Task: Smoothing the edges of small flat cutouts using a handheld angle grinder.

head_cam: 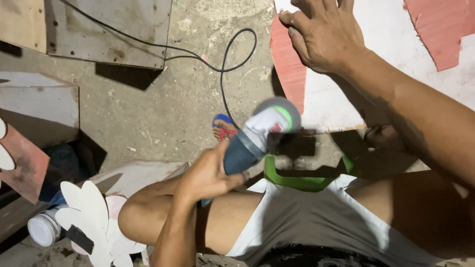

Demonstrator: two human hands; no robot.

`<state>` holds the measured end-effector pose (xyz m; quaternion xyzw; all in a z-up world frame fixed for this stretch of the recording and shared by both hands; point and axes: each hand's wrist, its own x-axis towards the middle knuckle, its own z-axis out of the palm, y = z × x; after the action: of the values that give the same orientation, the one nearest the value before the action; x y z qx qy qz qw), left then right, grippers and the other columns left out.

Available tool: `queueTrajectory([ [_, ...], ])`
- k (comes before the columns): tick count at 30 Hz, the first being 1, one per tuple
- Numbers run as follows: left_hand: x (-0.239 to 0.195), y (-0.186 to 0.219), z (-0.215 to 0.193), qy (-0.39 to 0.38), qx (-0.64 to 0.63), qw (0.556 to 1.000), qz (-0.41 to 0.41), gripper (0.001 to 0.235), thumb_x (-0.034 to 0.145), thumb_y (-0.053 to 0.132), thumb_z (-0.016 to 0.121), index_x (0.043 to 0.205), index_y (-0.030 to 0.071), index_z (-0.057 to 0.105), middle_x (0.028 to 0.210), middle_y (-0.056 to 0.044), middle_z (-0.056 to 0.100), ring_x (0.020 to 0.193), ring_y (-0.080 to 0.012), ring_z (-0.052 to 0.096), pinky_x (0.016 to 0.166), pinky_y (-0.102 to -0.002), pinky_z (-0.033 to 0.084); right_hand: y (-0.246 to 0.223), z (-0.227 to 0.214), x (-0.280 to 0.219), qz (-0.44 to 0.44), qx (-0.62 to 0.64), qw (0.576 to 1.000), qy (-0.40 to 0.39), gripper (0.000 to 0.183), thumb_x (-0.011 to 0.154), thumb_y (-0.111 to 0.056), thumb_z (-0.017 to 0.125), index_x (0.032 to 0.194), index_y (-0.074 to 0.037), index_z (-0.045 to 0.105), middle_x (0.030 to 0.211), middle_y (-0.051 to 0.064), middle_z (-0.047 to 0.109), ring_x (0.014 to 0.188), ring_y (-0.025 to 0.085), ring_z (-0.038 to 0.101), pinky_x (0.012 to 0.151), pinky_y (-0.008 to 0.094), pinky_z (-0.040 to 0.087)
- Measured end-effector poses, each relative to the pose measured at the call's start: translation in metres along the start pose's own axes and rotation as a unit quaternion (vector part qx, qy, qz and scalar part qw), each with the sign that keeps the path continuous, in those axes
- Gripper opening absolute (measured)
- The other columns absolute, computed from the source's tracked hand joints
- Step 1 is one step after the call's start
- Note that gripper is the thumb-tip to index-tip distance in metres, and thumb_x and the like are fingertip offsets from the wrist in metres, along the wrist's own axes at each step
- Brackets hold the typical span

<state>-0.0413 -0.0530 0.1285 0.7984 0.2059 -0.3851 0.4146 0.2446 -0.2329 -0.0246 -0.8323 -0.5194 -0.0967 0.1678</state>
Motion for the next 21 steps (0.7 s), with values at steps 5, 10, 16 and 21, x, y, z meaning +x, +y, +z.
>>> queueTrajectory([
  [5, 0.014, 0.015, -0.016, 0.113, 0.033, 0.992, -0.037, 0.046, 0.072, 0.033, 0.075, 0.104, 0.013, 0.049, 0.081, -0.011, 0.07, 0.069, -0.0281, 0.066, 0.06, -0.039, 0.047, 0.002, 0.001, 0.0, 0.0, 0.013, 1.0, 0.007, 0.031, 0.122, -0.032, 0.046, 0.142, -0.022, 0.067, 0.139, 0.013, 0.06, 0.122, 0.037, 0.052, 0.086, 0.051, 0.032],
  [10, 0.025, 0.008, -0.021, 0.09, 0.043, 0.995, -0.008, 0.058, 0.073, 0.034, 0.074, 0.121, 0.013, 0.049, 0.093, -0.013, 0.072, 0.077, -0.0303, 0.069, 0.064, -0.039, 0.049, 0.003, 0.003, -0.001, -0.003, 0.027, 1.0, 0.009, 0.03, 0.123, -0.031, 0.046, 0.142, -0.019, 0.067, 0.137, 0.015, 0.063, 0.12, 0.039, 0.056, 0.087, 0.054, 0.033],
  [16, 0.035, -0.001, -0.02, 0.081, 0.066, 0.994, -0.024, 0.051, 0.071, 0.034, 0.072, 0.112, 0.011, 0.051, 0.086, -0.012, 0.07, 0.071, -0.0299, 0.066, 0.061, -0.039, 0.047, 0.001, 0.0, 0.001, -0.003, 0.017, 1.0, 0.017, 0.029, 0.121, -0.029, 0.05, 0.141, -0.02, 0.069, 0.136, 0.011, 0.062, 0.118, 0.037, 0.055, 0.081, 0.052, 0.035],
  [21, 0.033, 0.001, -0.022, 0.137, 0.038, 0.989, -0.032, 0.046, 0.072, 0.034, 0.072, 0.106, 0.008, 0.053, 0.076, -0.013, 0.065, 0.064, -0.0302, 0.059, 0.061, -0.041, 0.044, 0.0, -0.001, 0.001, 0.004, 0.019, 1.0, 0.014, 0.026, 0.121, -0.027, 0.049, 0.138, -0.02, 0.067, 0.134, 0.011, 0.062, 0.112, 0.037, 0.058, 0.08, 0.051, 0.036],
])
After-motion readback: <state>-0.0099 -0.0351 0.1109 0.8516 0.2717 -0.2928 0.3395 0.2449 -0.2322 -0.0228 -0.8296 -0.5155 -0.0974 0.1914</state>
